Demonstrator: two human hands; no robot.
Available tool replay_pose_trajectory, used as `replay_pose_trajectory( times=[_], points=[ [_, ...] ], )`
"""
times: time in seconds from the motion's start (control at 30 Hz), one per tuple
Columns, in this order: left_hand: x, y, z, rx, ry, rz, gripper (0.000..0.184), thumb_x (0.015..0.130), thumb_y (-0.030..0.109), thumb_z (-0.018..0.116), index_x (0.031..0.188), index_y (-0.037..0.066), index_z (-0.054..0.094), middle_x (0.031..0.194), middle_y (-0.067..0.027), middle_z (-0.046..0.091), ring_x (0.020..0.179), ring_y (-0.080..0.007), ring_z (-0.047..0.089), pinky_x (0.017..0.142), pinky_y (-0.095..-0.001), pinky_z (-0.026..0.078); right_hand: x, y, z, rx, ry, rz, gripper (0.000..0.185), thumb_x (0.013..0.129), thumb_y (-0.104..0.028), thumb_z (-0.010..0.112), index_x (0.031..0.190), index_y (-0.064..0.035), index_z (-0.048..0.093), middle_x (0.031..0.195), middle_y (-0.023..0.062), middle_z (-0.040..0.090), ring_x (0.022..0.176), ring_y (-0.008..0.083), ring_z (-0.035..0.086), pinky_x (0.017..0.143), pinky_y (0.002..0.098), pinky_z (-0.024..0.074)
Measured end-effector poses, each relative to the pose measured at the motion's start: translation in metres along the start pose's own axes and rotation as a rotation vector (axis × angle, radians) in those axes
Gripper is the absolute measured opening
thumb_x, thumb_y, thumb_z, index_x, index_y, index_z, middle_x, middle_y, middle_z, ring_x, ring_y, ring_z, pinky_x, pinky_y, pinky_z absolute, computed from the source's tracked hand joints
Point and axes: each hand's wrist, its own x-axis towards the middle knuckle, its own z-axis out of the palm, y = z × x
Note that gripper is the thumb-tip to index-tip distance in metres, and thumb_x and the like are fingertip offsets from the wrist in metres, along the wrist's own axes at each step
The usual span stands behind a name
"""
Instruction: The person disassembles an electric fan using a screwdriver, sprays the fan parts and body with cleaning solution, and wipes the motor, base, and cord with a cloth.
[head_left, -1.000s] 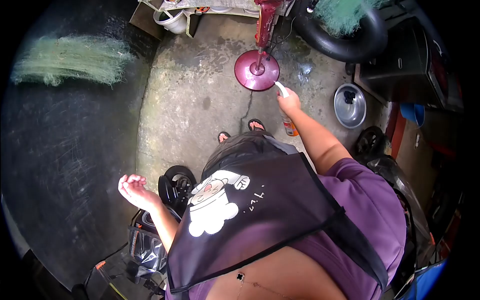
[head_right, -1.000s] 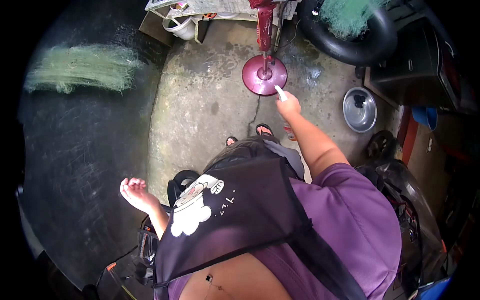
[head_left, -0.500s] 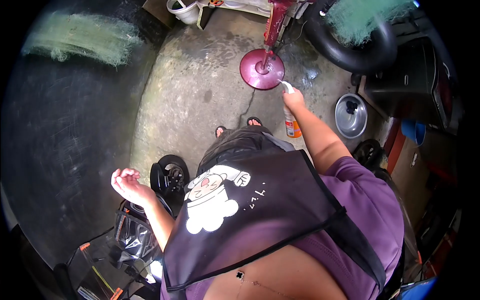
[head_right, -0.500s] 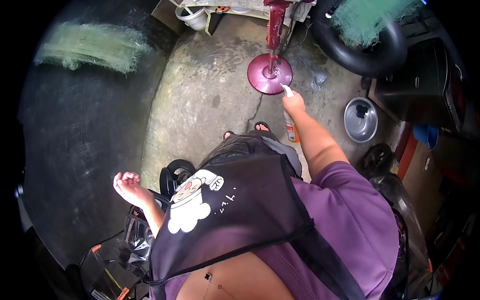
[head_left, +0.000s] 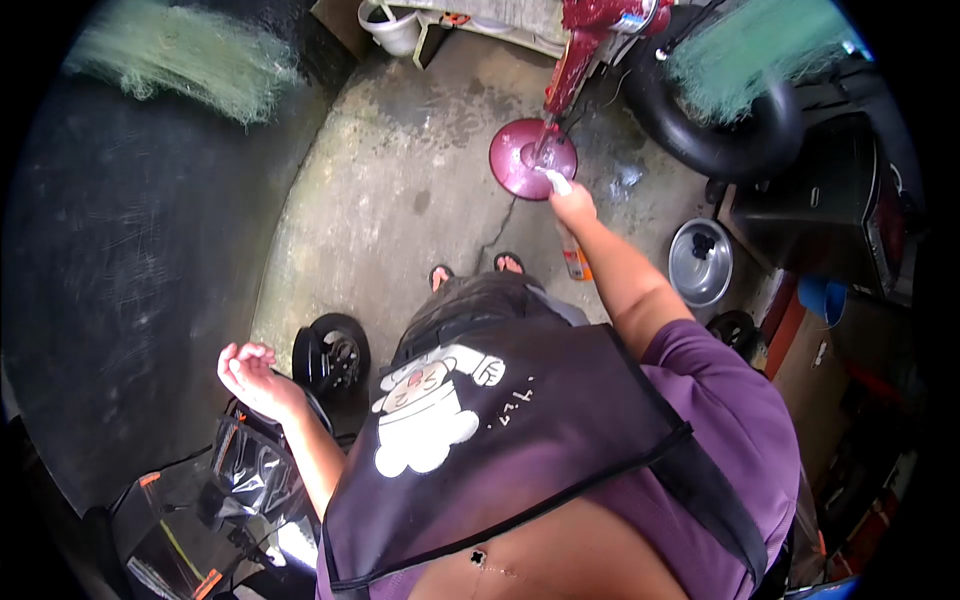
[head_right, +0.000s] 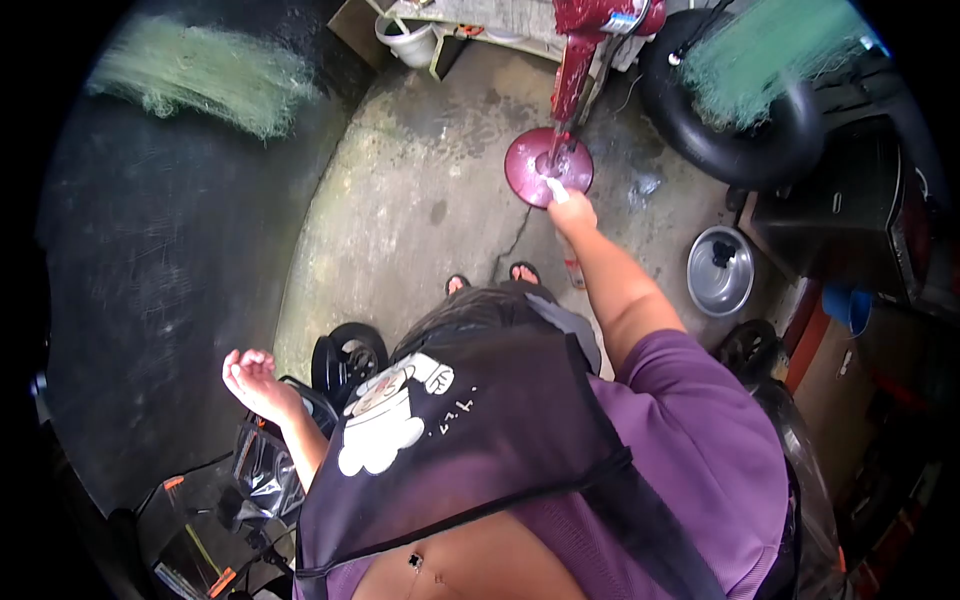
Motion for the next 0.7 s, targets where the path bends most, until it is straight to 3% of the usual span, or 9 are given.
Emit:
replay_pose_trajectory(
  times=[0.13, 0.23, 0.3, 0.4, 0.5, 0.57, 0.63, 0.7],
  points=[
    [0.004, -0.004, -0.004, 0.0, -0.002, 0.008, 0.028, 0.104, 0.031, 0.047, 0.115, 0.005, 0.051, 0.081, -0.0056, 0.058, 0.071, -0.0144, 0.053, 0.067, -0.0267, 0.043, -0.007, 0.031, -0.012, -0.042, -0.02, 0.015, 0.04, 0.081, -0.034, 0.067, 0.118, -0.0186, 0.069, 0.115, 0.0162, 0.07, 0.108, 0.0367, 0.066, 0.093, 0.0456, 0.0515],
    [0.006, -0.002, 0.003, -0.022, -0.007, 0.013, 0.027, 0.104, 0.029, 0.046, 0.115, 0.005, 0.051, 0.08, -0.0057, 0.058, 0.071, -0.0143, 0.053, 0.067, -0.0268, 0.043, -0.018, 0.039, -0.037, -0.039, 0.004, 0.166, 0.037, 0.082, -0.03, 0.06, 0.115, -0.0162, 0.07, 0.117, 0.0145, 0.069, 0.113, 0.0349, 0.064, 0.096, 0.0454, 0.0505],
    [0.008, -0.003, 0.007, -0.042, -0.018, 0.016, 0.026, 0.104, 0.028, 0.046, 0.116, 0.005, 0.051, 0.08, -0.0057, 0.058, 0.072, -0.0142, 0.053, 0.067, -0.0268, 0.043, 0.002, 0.075, -0.03, 0.027, 0.073, 0.275, 0.035, 0.081, -0.028, 0.066, 0.112, -0.0129, 0.071, 0.105, 0.0142, 0.073, 0.1, 0.0319, 0.07, 0.087, 0.0413, 0.0533],
    [0.013, -0.005, 0.015, -0.085, -0.044, -0.009, 0.023, 0.104, 0.025, 0.045, 0.115, 0.006, 0.051, 0.081, -0.0055, 0.057, 0.073, -0.0135, 0.053, 0.068, -0.027, 0.042, 0.008, 0.096, -0.029, 0.197, 0.114, 0.217, 0.031, 0.08, -0.024, 0.067, 0.107, -0.0091, 0.072, 0.096, 0.0126, 0.074, 0.09, 0.0276, 0.071, 0.081, 0.0393, 0.054],
    [0.014, -0.004, 0.023, -0.096, -0.061, -0.011, 0.022, 0.104, 0.024, 0.044, 0.115, 0.006, 0.051, 0.081, -0.0054, 0.057, 0.073, -0.0134, 0.052, 0.068, -0.0269, 0.042, 0.001, 0.084, -0.034, 0.13, 0.141, 0.242, 0.024, 0.08, -0.019, 0.067, 0.1, -0.0082, 0.072, 0.086, 0.0102, 0.073, 0.08, 0.0236, 0.07, 0.076, 0.0371, 0.0537],
    [0.015, -0.002, 0.03, -0.095, -0.061, -0.012, 0.022, 0.104, 0.023, 0.043, 0.115, 0.006, 0.051, 0.081, -0.0053, 0.057, 0.073, -0.0132, 0.052, 0.068, -0.0268, 0.042, 0.004, 0.075, -0.031, 0.188, 0.154, 0.19, 0.024, 0.079, -0.017, 0.066, 0.101, -0.0091, 0.072, 0.089, 0.0093, 0.072, 0.084, 0.0228, 0.07, 0.078, 0.0367, 0.0534],
    [0.015, -0.002, 0.032, -0.09, -0.063, -0.014, 0.022, 0.105, 0.023, 0.043, 0.116, 0.006, 0.051, 0.081, -0.0053, 0.057, 0.073, -0.013, 0.052, 0.068, -0.0268, 0.042, 0.007, 0.057, -0.028, 0.301, 0.174, -0.074, 0.029, 0.078, -0.021, 0.067, 0.105, -0.0111, 0.068, 0.102, 0.0137, 0.072, 0.099, 0.0346, 0.067, 0.088, 0.0442, 0.0511],
    [0.016, -0.003, 0.033, -0.045, -0.066, -0.005, 0.026, 0.105, 0.026, 0.041, 0.118, 0.005, 0.05, 0.084, -0.0055, 0.058, 0.074, -0.0135, 0.052, 0.07, -0.027, 0.042, 0.007, 0.018, -0.044, 0.284, 0.238, -0.138, 0.039, 0.077, -0.012, 0.065, 0.116, -0.0093, 0.068, 0.099, 0.0086, 0.071, 0.093, 0.0213, 0.068, 0.083, 0.0358, 0.0528]
  ],
)
